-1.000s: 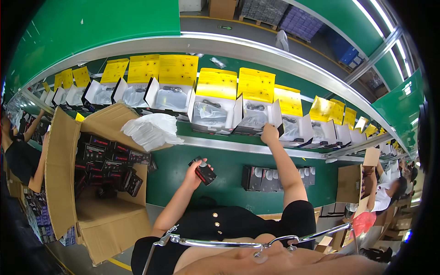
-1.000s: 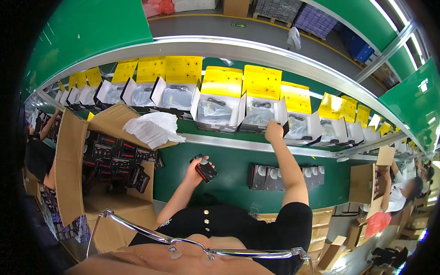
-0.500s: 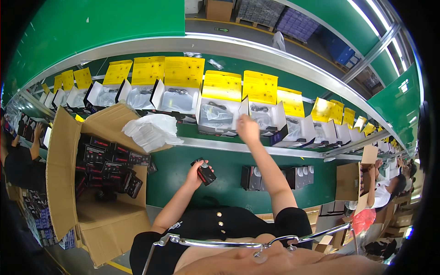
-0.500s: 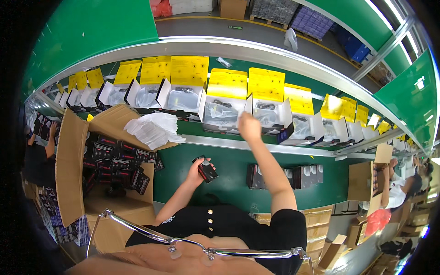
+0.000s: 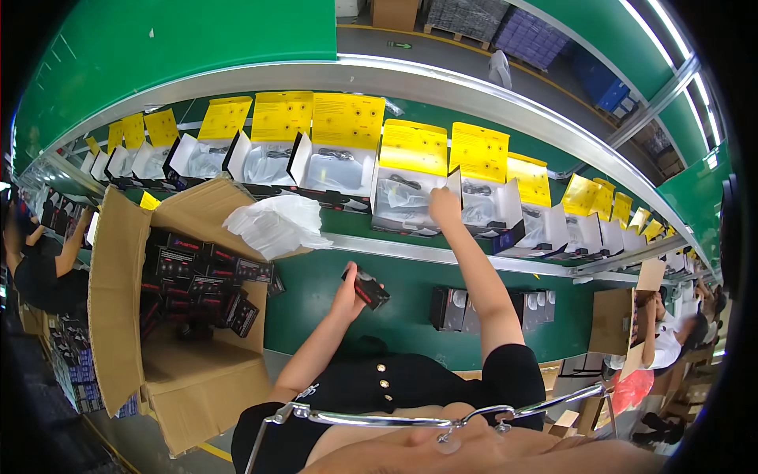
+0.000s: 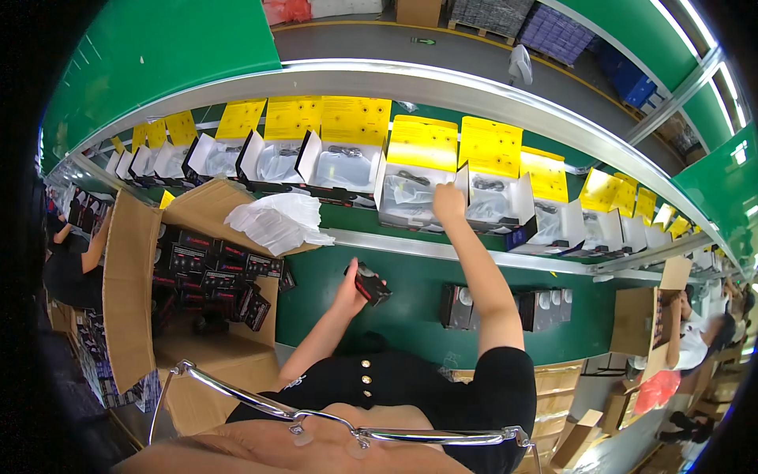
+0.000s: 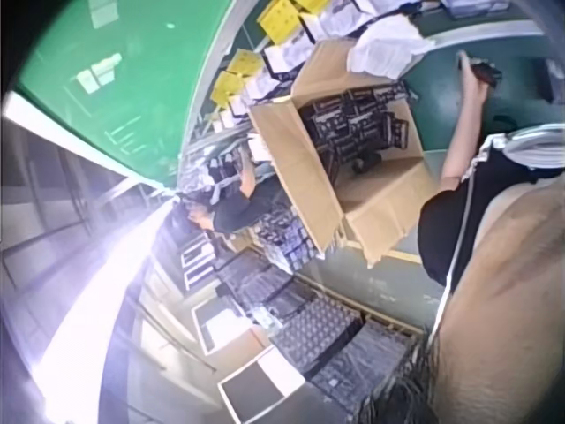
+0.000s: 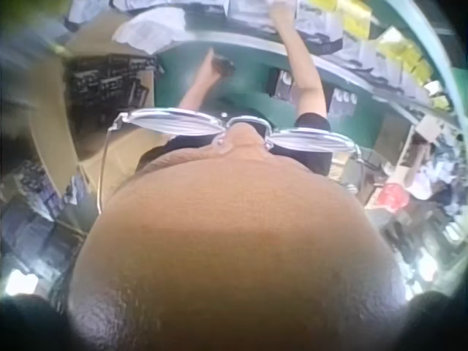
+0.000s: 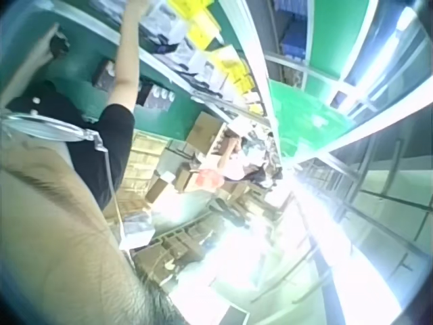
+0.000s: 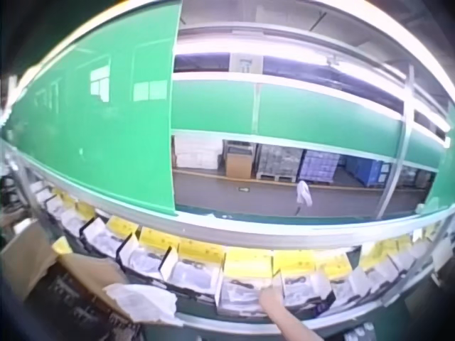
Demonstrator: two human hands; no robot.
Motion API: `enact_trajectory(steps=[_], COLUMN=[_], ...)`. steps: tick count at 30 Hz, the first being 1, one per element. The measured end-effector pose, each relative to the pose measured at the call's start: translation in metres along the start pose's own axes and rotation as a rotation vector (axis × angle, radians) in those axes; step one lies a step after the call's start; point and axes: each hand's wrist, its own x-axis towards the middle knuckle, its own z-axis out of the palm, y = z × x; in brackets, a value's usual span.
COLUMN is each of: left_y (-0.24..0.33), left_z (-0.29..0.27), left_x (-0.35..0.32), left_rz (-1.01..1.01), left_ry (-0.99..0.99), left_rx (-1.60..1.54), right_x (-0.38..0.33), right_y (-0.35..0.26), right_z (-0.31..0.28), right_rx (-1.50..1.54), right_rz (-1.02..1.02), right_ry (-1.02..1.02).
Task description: The person organizes small boxed items on a workstation table and places them into open packaging boxes along the assembly line by hand.
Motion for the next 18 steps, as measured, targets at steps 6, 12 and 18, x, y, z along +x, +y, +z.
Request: enact_trajectory(steps=[6,12,18], left_y=[0.017,0.007,-0.105], left_z=[0.042,0.080,0.059], left_x=[0.044,0.034,0.052], left_rz=[-0.039,-0.111,0.096], left_ry=[-0.112,-0.155,-0.207], left_rx=[-0.103,0.221,1.432], right_x=[-0.156,-0.111,-0.025], right_y=[-0.071,-0.028,0.040], right_z=[-0.101,-0.093,-0.061], right_rx=[0.754,0.810,0.356], right_rz=[-0.898,-0.317,-0.569], right_ry=[0.084,0.352,0.039])
